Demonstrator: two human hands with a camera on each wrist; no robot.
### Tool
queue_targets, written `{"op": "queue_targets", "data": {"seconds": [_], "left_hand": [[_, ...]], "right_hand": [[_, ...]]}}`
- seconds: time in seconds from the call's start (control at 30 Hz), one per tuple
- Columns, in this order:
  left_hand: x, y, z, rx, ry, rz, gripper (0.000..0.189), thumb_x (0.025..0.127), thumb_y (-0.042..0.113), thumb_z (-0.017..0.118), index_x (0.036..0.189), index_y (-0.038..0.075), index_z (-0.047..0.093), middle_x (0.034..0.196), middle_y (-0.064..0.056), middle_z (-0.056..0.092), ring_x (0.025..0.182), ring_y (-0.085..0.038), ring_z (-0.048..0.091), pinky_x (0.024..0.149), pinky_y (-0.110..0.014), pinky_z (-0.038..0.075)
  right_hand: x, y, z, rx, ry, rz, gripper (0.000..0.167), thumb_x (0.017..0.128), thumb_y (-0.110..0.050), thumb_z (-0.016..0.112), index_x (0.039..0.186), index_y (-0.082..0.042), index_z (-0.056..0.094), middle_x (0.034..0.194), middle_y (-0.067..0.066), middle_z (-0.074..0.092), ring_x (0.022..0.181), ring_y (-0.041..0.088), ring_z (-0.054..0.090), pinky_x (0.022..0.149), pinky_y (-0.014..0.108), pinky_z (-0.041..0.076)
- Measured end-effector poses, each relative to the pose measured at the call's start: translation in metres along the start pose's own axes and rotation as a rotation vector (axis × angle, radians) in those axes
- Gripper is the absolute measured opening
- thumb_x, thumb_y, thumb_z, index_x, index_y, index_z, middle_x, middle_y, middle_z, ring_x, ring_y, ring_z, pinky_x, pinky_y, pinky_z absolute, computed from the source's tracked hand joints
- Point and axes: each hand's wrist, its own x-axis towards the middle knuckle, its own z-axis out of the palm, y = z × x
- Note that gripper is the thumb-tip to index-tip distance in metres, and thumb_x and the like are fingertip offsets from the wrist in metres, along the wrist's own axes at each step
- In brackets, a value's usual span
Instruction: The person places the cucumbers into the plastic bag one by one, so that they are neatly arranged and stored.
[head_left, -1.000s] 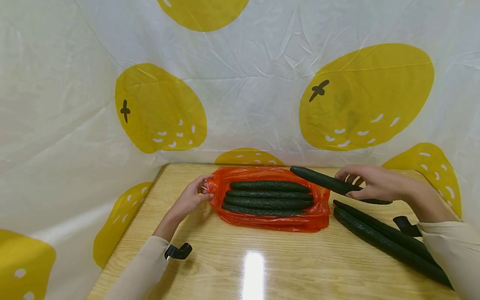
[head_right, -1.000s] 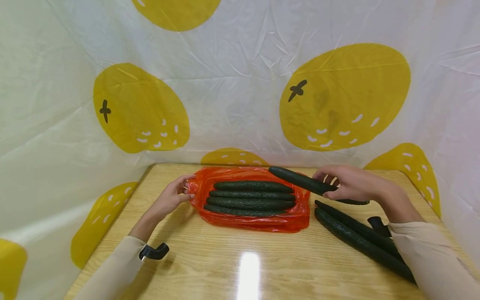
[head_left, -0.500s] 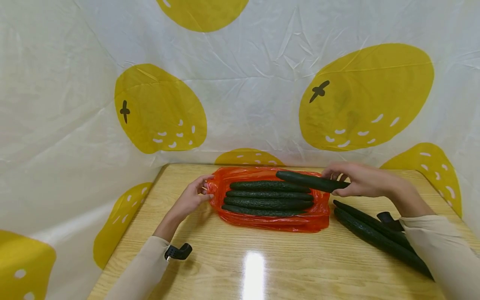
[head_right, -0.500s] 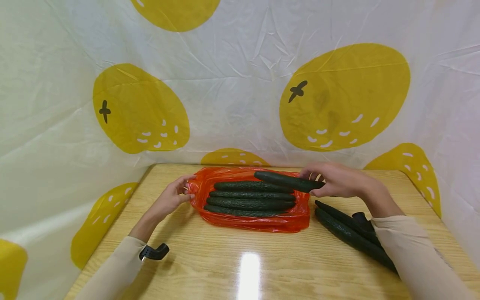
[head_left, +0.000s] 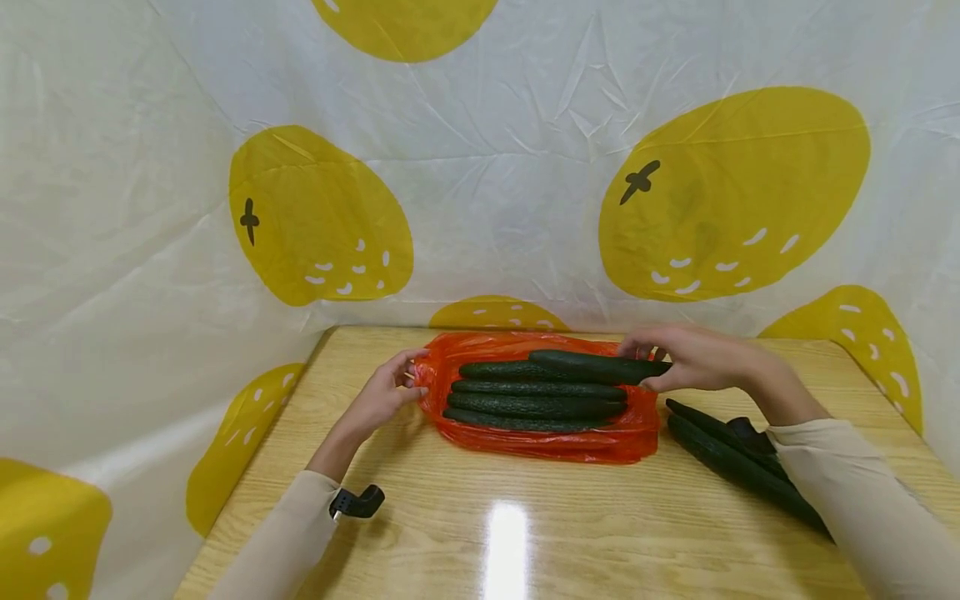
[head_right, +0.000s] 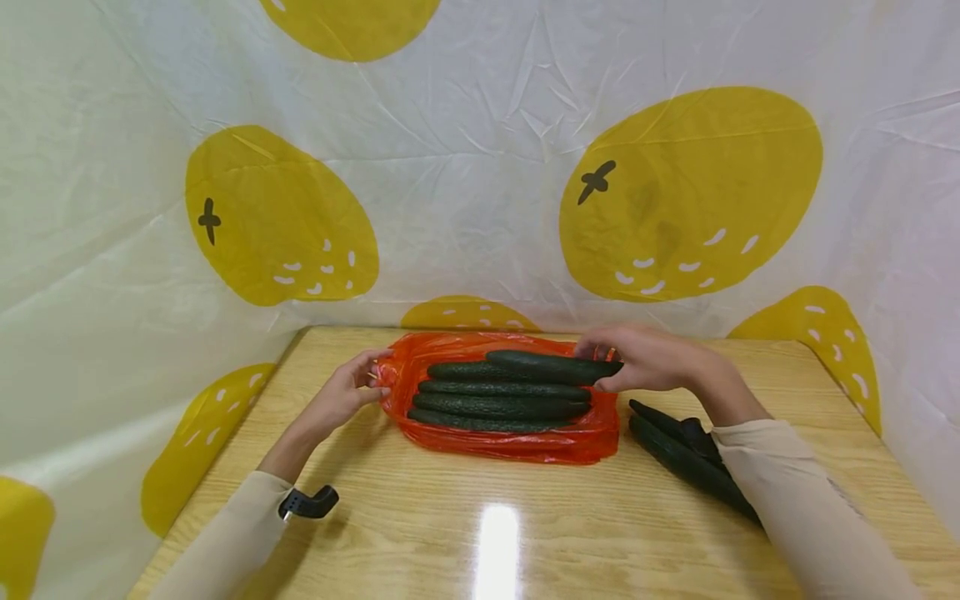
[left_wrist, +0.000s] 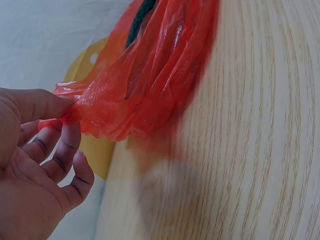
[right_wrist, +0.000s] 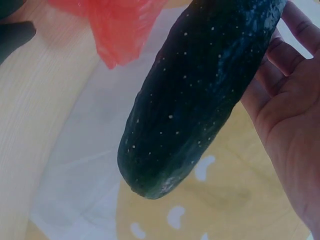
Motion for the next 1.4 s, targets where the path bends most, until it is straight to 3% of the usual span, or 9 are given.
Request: {"op": "queue_targets", "data": {"seconds": [0.2,0.83,1.07,1.4], "left_hand": [[0.002,-0.003,-0.001,0.021,0.007,0.023,0.062,0.092,-0.009,0.065,0.149,0.002,0.045,0.109,-0.018,0.053,0.088,-0.023,0.050,0.073,-0.031,0.051],[0.001,-0.001,0.001,0.021,0.016,0.023,0.062,0.092,-0.009,0.065,0.149,0.004,0.047,0.108,-0.017,0.053,0.087,-0.024,0.051,0.072,-0.029,0.051],[-0.001,-0.002,0.001,0.027,0.017,0.033,0.061,0.091,-0.010,0.065,0.148,0.002,0.046,0.107,-0.017,0.054,0.086,-0.023,0.053,0.073,-0.030,0.053],[-0.002,-0.006,0.001,0.042,0.013,0.040,0.060,0.092,-0.009,0.064,0.148,0.003,0.047,0.106,-0.018,0.051,0.086,-0.026,0.050,0.072,-0.032,0.051]], "right_hand": [[0.010,-0.001,0.005,-0.047,0.014,-0.022,0.038,0.086,-0.022,0.080,0.122,-0.024,0.065,0.111,-0.015,0.064,0.097,0.007,0.060,0.083,0.041,0.055],[0.047,-0.021,0.021,0.042,-0.075,-0.043,0.039,0.089,-0.024,0.078,0.126,-0.023,0.065,0.121,-0.010,0.064,0.103,0.013,0.060,0.089,0.049,0.053],[0.058,-0.022,0.031,0.059,-0.087,-0.085,0.041,0.088,-0.022,0.079,0.126,-0.018,0.065,0.122,-0.007,0.065,0.104,0.015,0.061,0.090,0.045,0.053],[0.072,-0.023,0.045,0.066,-0.120,-0.076,0.040,0.088,-0.021,0.079,0.126,-0.016,0.065,0.120,-0.005,0.065,0.103,0.015,0.061,0.090,0.042,0.053]]}}
